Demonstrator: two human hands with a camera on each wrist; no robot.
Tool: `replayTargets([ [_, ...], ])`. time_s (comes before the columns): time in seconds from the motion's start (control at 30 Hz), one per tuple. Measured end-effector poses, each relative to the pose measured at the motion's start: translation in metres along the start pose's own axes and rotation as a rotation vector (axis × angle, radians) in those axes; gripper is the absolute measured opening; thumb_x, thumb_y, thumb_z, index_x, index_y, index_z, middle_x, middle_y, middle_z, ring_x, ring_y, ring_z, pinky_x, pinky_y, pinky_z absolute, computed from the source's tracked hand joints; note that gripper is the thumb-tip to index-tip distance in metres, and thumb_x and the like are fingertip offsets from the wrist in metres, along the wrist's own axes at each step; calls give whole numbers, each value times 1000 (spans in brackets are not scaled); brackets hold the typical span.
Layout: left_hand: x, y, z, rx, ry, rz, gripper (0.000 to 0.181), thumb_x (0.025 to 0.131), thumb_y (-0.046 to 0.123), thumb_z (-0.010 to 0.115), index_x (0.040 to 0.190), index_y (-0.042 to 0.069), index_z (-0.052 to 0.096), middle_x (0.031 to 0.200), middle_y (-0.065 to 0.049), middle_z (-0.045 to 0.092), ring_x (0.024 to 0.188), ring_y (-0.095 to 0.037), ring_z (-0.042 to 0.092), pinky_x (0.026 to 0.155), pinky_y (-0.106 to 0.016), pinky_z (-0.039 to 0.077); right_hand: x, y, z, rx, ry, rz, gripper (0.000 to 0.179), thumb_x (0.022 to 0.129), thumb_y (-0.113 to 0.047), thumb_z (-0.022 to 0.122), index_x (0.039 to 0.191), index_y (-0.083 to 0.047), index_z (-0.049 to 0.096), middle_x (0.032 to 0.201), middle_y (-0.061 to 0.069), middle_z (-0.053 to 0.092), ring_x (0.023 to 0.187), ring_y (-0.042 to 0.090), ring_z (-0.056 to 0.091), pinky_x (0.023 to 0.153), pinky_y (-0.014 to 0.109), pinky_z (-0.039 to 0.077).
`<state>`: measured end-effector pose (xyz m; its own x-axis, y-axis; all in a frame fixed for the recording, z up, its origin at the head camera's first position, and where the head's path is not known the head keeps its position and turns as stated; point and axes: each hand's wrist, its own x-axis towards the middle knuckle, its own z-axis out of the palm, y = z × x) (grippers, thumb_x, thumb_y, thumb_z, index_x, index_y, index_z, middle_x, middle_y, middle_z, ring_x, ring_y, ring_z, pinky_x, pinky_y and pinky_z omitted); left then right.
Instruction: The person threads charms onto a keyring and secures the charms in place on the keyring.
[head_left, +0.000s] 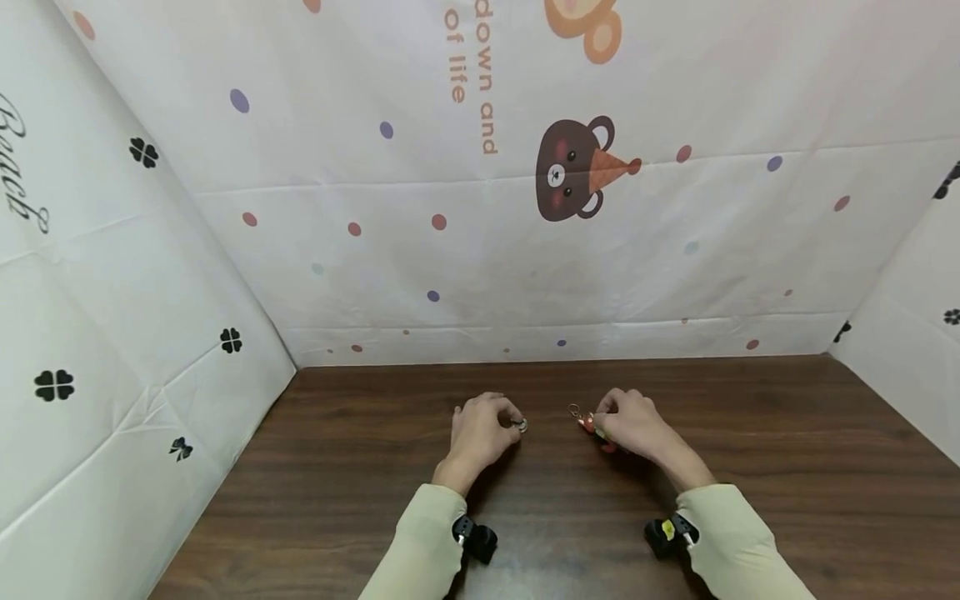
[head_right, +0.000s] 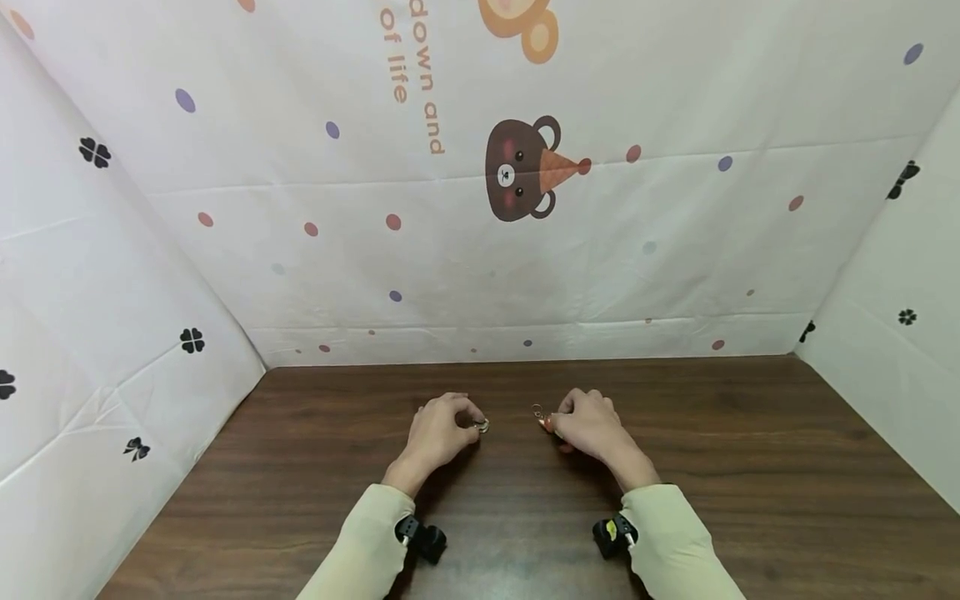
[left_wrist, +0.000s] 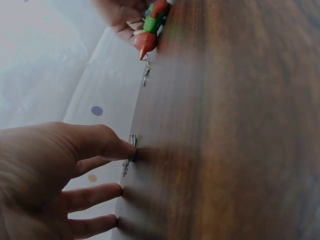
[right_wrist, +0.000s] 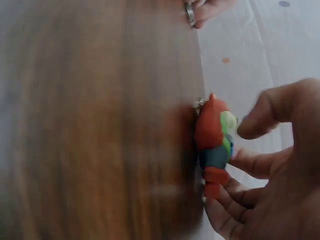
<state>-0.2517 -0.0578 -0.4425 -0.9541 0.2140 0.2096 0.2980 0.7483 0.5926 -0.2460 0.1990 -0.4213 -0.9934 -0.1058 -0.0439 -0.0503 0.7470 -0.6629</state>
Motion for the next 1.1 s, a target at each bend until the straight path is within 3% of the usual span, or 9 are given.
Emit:
replayTargets([
  [0.17, 1, 2, -1, 11, -1, 15, 7, 88, 15, 87, 87, 19, 81, 139, -15, 67, 132, -42, 58, 113, -78, 26, 2, 0, 6, 72, 4, -9, 30, 103, -27, 66, 114, 1, 69, 103, 13, 68, 75, 21, 65, 64, 36, 56],
  [0.33, 2, 2, 0, 26, -8, 20, 13, 89, 17, 87, 80, 23, 80, 139, -14, 67, 133, -41, 58, 113, -78, 26, 3, 3, 12, 79, 26, -27, 27, 94, -25, 82, 99, -3, 67, 81, 5, 63, 60, 18, 64, 57, 34, 56],
  [0.53, 3, 3, 2, 89, 8, 25, 26, 89, 17, 86, 68, 24, 74, 137, -13, 69, 128, -41, 62, 110, -77, 34, 3, 5, 7, -25, 33, -95, 12, 88, -5, 76, 92, -5, 66, 85, 3, 62, 72, 18, 56, 66, 35, 48],
  [0.77, 3, 3, 1, 133, 4, 41, 26, 88, 14, 84, 66, 24, 75, 136, -12, 70, 126, -40, 63, 108, -74, 39, 2, 6, 1, 27, -5, -67, 17, 90, -6, 78, 103, -2, 69, 92, 6, 65, 71, 20, 59, 48, 35, 52],
  [1.1, 2, -2, -3, 146, -33, 65, 25, 92, 17, 83, 69, 23, 76, 137, -10, 69, 124, -38, 64, 104, -61, 49, -2, 6, 3, 40, -26, -36, 14, 94, -4, 75, 85, -8, 66, 77, 3, 61, 59, 19, 58, 46, 34, 53],
])
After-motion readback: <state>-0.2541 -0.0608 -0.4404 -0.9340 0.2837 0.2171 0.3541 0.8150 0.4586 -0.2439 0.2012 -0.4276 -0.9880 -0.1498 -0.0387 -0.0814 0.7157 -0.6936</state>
